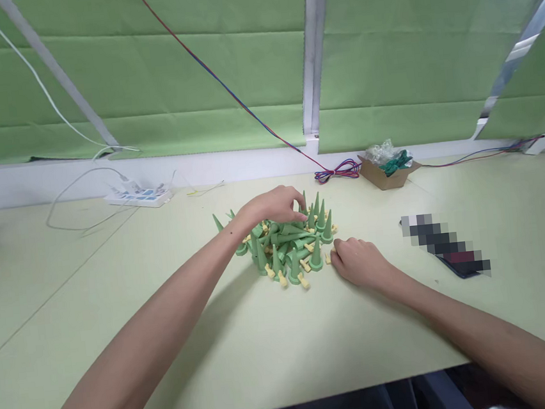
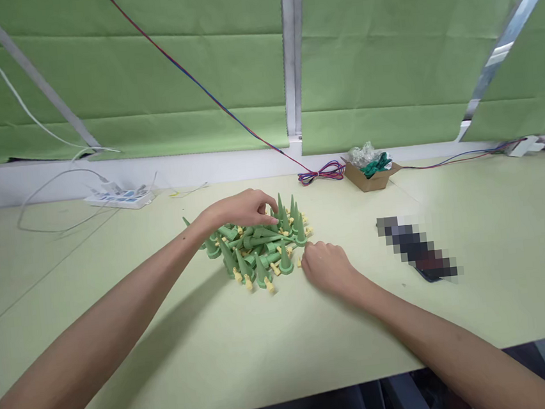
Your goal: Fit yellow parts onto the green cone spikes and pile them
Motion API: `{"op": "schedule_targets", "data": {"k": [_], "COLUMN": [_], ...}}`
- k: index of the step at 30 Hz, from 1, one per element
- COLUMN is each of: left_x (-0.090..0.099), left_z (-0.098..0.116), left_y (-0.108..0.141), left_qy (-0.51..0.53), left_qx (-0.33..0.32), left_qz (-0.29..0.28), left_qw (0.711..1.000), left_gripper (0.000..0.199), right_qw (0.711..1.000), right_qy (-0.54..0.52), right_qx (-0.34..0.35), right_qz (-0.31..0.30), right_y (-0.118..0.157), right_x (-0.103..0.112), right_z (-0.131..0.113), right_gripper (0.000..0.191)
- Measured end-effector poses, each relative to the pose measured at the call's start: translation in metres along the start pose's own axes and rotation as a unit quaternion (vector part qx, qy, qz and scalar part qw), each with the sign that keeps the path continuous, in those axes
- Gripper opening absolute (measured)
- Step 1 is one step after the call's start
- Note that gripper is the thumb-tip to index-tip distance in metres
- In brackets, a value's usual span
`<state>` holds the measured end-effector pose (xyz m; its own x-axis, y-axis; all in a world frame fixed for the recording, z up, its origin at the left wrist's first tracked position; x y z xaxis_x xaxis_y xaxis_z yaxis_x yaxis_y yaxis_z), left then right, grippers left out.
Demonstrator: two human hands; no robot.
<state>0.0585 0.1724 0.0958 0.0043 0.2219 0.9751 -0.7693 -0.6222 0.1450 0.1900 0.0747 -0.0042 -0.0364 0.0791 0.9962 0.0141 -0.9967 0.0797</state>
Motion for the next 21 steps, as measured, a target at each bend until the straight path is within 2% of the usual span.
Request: {"op": "schedule_targets", "data": {"k": [4, 8, 12, 18, 21], "left_x": [-0.0043, -0.0029, -0.0030, 0.0003, 0.0004], "left_z": [0.0057, 0.0027, 0.0010, 0.0042, 0.0074], "left_y": [-0.0047, -0.0018, -0.0007, -0.0048, -0.0054], "left_qy": [0.023, 0.043, 0.062, 0.050, 0.057], "left_qx": [-0.034, -0.046, -0.038, -0.030, -0.037], "left_qz": [-0.003, 0.002, 0.006, 0.057, 0.049], "left_qw": [0.999, 0.998, 0.997, 0.997, 0.996], "left_gripper": [0.023, 0.017, 0.017, 0.023, 0.022], "right_qw": [1.000, 1.000, 1.000, 1.000, 1.000], "right_qy": [0.000, 0.001, 0.004, 0.004, 0.002], "right_qx": [-0.002, -0.003, 0.000, 0.001, 0.001], "right_qz": [0.003, 0.005, 0.005, 0.005, 0.005], "right_y": [0.0006, 0.0010, 0.0004, -0.0002, -0.0001], "right_x": [0.0004, 0.0002, -0.0003, -0.0002, 0.0000], "right_z": [-0.0002, -0.0002, -0.0002, -0.0006, -0.0003], "right_gripper": [0.033, 0.033, 0.034, 0.034, 0.034]}}
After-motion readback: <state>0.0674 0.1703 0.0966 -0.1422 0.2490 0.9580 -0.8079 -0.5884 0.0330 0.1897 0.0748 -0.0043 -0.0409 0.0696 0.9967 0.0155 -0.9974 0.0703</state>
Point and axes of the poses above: each hand's wrist, its own y-axis away from the middle knuckle, its own x-axis out of the back of the hand, z = x × y, the point moved 6 cm from there along -y, towards the middle knuckle, and after that the axes turned 5 degrees about -x, right-handed, at the moved point
